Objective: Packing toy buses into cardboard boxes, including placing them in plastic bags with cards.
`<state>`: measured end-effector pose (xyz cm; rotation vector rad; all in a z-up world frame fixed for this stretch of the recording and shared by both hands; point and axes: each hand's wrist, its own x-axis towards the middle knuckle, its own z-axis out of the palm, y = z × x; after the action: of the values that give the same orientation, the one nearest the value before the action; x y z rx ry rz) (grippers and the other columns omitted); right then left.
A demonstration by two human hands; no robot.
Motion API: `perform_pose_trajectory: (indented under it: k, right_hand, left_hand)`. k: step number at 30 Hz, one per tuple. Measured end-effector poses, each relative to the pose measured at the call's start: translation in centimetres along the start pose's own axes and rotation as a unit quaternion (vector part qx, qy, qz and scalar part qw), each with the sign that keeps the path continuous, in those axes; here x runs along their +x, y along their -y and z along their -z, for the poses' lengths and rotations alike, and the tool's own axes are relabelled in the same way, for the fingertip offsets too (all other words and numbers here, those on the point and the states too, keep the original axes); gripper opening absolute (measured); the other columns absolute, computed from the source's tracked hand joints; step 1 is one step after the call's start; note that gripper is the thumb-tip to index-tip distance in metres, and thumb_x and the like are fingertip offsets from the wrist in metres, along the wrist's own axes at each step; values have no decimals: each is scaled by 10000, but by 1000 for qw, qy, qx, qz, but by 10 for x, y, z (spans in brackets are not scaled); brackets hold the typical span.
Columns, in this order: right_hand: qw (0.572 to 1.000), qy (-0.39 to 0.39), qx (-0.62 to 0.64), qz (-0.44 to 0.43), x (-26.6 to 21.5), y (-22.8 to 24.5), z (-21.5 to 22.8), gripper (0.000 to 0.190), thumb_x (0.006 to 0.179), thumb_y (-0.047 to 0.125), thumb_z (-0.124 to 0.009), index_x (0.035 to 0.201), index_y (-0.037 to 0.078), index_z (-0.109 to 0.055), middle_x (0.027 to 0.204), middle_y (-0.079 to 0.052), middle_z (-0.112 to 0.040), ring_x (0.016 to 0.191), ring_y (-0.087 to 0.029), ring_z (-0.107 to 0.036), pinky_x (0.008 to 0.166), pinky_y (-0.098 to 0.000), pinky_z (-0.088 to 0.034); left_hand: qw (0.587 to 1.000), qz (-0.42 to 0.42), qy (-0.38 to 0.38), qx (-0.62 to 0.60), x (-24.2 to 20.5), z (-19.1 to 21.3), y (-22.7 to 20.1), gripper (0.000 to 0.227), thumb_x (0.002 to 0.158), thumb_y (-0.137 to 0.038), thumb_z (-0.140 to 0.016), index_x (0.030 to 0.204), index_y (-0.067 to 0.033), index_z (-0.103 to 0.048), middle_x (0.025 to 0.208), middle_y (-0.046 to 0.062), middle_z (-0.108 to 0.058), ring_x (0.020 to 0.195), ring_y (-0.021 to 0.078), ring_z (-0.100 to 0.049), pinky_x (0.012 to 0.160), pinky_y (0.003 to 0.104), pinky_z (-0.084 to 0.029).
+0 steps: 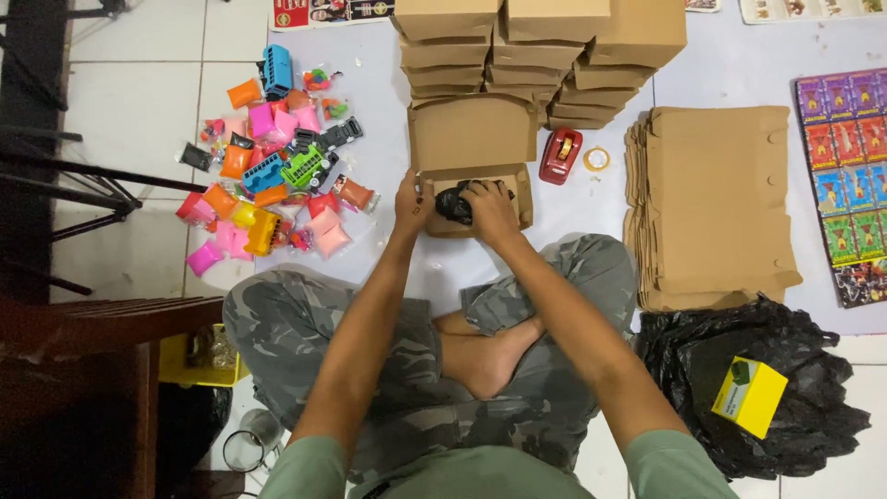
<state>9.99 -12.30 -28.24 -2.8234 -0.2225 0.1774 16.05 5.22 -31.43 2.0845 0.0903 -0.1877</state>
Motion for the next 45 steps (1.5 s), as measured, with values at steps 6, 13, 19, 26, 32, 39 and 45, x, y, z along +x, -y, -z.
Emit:
perform_pose_trajectory:
  k: [6,13,19,26,32,39,45]
  right_hand:
    - [977,-202,53,36,-36,24,58,240,961,37,-626,1168,114,-719,1137,-107,-684,1135,-298,-605,977,-440,-408]
    - [907,-354,195,-119,-75,-30,39,371,907,111,-745,1259,82,-634,1168,-142,-619,1121,-385,-600,962,-489,-464]
    - [772,-319,456,-307,-60,-67,7,239,1058,284,-538,1162,110,-665,981,-180,-737,797,-320,-749,698,-433,-614]
    - [775,-356,298,-429,-26,-147,-20,288,853,428,-765,1076,250,-724,757,-2,-713,773,-222,-741,756,-385,-585]
    - [762,-346,309,-452,-26,-128,-7,387,861,493,-772,1155,257,-681,870,5,-714,868,-198,-726,814,-366,-570]
    - [791,-360,358,-341,-65,-104,3,195,987,290,-645,947,134,-755,792,-83,-735,710,-251,-706,676,-376,-547]
    - [797,-315,310,-412,-38,-144,0,178,895,322,-704,1003,207,-788,732,-51,-729,705,-264,-720,642,-393,-559]
  left_hand:
    - [995,-50,-86,-12,12,-10,7,270,1018,-311,-514,884,-106,-628,815,85,-609,746,263,-650,703,436,-528]
    - [990,-38,-72,-118,-11,8,-1,275,1046,-196,-452,806,-70,-496,686,106,-555,636,210,-563,626,387,-489]
    - [979,-111,-43,-168,-44,41,-5,306,1073,-230,-490,848,-25,-521,770,177,-591,772,251,-604,693,417,-543]
    - [983,-51,-26,-173,-89,125,-49,201,1042,-230,-543,896,-94,-564,848,51,-590,789,169,-579,746,369,-537]
    - [988,-15,-48,-148,-107,122,-25,263,1040,-217,-544,797,-123,-508,751,1,-508,715,154,-516,674,315,-458]
    - [986,12,-20,-163,-108,113,-34,331,1029,-295,-583,738,-159,-506,699,-59,-446,672,113,-448,671,308,-414]
    - [972,4,-68,-227,-115,118,-42,198,1048,-252,-554,899,-152,-637,861,-60,-577,855,115,-519,878,318,-463]
